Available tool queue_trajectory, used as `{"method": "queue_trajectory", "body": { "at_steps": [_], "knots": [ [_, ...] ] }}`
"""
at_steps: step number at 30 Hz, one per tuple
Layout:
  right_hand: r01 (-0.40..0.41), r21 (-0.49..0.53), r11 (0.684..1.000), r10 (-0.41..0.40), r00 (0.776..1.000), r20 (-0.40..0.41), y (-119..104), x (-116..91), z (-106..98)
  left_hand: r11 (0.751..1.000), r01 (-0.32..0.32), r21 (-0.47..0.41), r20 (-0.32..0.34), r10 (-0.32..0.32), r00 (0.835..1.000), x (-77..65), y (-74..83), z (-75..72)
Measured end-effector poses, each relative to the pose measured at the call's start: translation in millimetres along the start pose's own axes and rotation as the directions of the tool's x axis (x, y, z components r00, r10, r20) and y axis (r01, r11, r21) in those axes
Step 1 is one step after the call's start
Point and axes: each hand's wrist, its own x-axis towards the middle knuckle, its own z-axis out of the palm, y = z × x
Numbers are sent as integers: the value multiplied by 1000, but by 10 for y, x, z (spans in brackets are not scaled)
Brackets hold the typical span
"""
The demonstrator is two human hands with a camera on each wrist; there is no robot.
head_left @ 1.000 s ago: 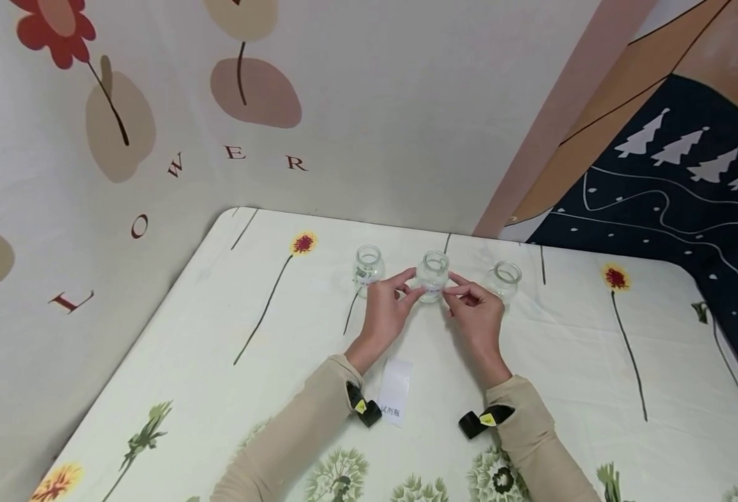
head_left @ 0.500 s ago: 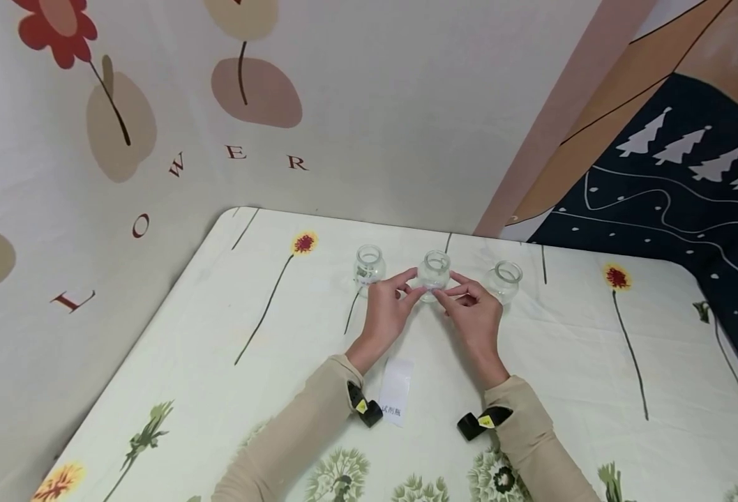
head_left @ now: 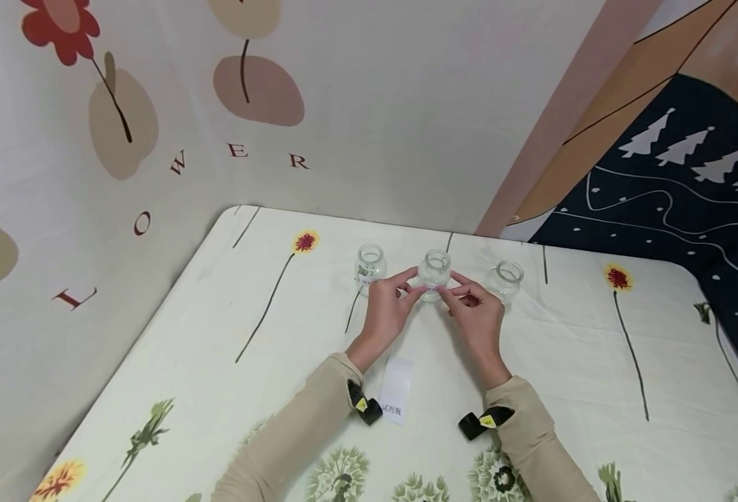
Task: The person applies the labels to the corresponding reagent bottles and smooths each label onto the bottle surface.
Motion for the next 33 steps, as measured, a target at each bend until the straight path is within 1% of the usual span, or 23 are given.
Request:
{"method": "queue_trajectory", "body": {
  "at_steps": [8, 13, 18, 22, 25, 29, 30, 31, 33],
  "knots": [
    [-28, 4, 1000, 28, 1000, -4, -7, 2, 3, 1000, 7, -24, 0, -7, 1000, 2, -7, -4],
    [-27, 5, 1000, 27, 1000, -10, 0, 3, 1, 999, 2, -32, 4, -2, 1000, -12, -13, -11],
    [-26, 10, 1000, 26, 999, -22, 0, -4, -2, 998, 6, -63, 10, -5, 1000, -26, -17, -10],
    [-45, -20, 999, 45, 999, -17, -12, -21, -12, 999, 18, -33, 13, -18, 1000, -20, -3, -3],
    [-56, -32, 998, 57, 998, 11, -12, -23, -25, 1000, 29, 3, 23, -29, 999, -13, 24, -3],
    [-36, -13, 999, 36, 998, 57, -2, -11, -27, 999, 42, 24, 29, -42, 999, -5, 45, -4],
    [-37, -12, 999, 38, 997, 65, -29, -11, -21, 999, 42, 27, 28, -43, 999, -3, 43, -2],
    [-35, -16, 999, 36, 997, 72, -86, -21, -18, 999, 39, 30, 25, -40, 999, -1, 40, 0],
    [-24, -14, 1000, 25, 997, 74, -90, -21, -5, 999, 27, 38, 21, -28, 999, -1, 34, -1]
  ]
}}
